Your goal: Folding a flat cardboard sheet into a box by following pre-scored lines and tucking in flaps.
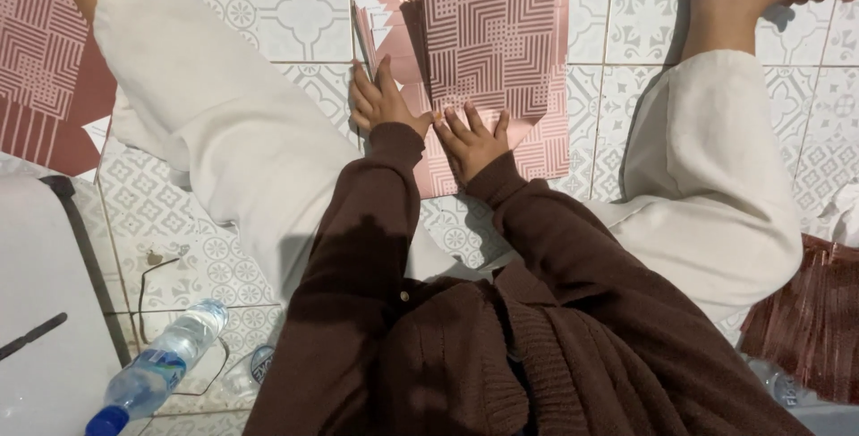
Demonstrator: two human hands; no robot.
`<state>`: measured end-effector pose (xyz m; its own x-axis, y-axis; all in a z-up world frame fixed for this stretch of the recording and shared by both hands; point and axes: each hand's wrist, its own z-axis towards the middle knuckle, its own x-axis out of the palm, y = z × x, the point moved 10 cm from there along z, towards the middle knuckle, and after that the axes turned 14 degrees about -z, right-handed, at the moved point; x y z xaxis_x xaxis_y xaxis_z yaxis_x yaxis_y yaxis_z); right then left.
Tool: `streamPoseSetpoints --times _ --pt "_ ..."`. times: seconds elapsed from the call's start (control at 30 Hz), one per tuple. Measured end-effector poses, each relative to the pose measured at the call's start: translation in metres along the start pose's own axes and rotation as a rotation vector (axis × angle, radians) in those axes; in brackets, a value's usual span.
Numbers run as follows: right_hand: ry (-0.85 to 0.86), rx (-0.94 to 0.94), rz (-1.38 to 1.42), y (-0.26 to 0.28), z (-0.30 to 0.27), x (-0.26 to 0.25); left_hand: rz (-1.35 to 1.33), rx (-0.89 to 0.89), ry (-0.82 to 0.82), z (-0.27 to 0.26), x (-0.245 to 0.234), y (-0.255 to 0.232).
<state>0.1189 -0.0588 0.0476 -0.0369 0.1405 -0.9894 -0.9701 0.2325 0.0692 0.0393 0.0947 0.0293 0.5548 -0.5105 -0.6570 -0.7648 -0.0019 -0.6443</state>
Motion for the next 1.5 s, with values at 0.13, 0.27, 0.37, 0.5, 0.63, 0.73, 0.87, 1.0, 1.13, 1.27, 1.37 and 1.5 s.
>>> streamPoseSetpoints --times 0.13,0.27,0.37,0.5,0.63,0.73,0.87,1.0,1.13,1.27,1.37,1.5 --pt "0.349 0.011 -0.102 0.019 0.008 -0.004 0.017 -0.098 0.032 0.004 0.009 0.012" --pt "0.188 0.046 -0.002 0.0 0.009 -0.01 -0.005 -0.052 0.06 0.0 0.013 0.014" --pt "-0.039 0.077 0.004 -0.024 0.01 -0.025 -0.004 0.064 0.022 -0.013 -0.011 -0.021" --pt "-0.142 0.08 0.002 -0.024 0.016 -0.04 0.036 0.208 0.03 0.006 0.035 0.018" --pt "-0.199 0.088 0.04 -0.022 0.015 -0.04 -0.178 0.134 0.238 -0.003 0.052 0.026" --pt "-0.209 0.092 0.045 -0.024 0.014 -0.035 -0.583 -0.046 0.328 0.005 0.072 0.046" --pt "-0.226 0.109 0.094 -0.029 0.012 -0.032 -0.93 -0.216 0.424 0.012 0.099 0.054" --pt "-0.2 0.121 0.117 -0.031 0.008 -0.026 -1.094 -0.288 0.411 0.011 0.106 0.054" --pt "-0.183 0.123 0.109 -0.032 0.006 -0.018 -1.092 -0.33 0.493 0.009 0.105 0.046" --pt "-0.152 0.116 0.099 -0.03 0.006 -0.016 -1.008 -0.319 0.519 0.011 0.109 0.047" --pt "-0.122 0.097 0.097 -0.029 0.003 -0.006 -0.928 -0.232 0.471 0.002 0.08 0.027" --pt "-0.081 0.1 0.096 -0.024 0.009 -0.015 -0.86 -0.207 0.401 0.0 0.063 0.023"
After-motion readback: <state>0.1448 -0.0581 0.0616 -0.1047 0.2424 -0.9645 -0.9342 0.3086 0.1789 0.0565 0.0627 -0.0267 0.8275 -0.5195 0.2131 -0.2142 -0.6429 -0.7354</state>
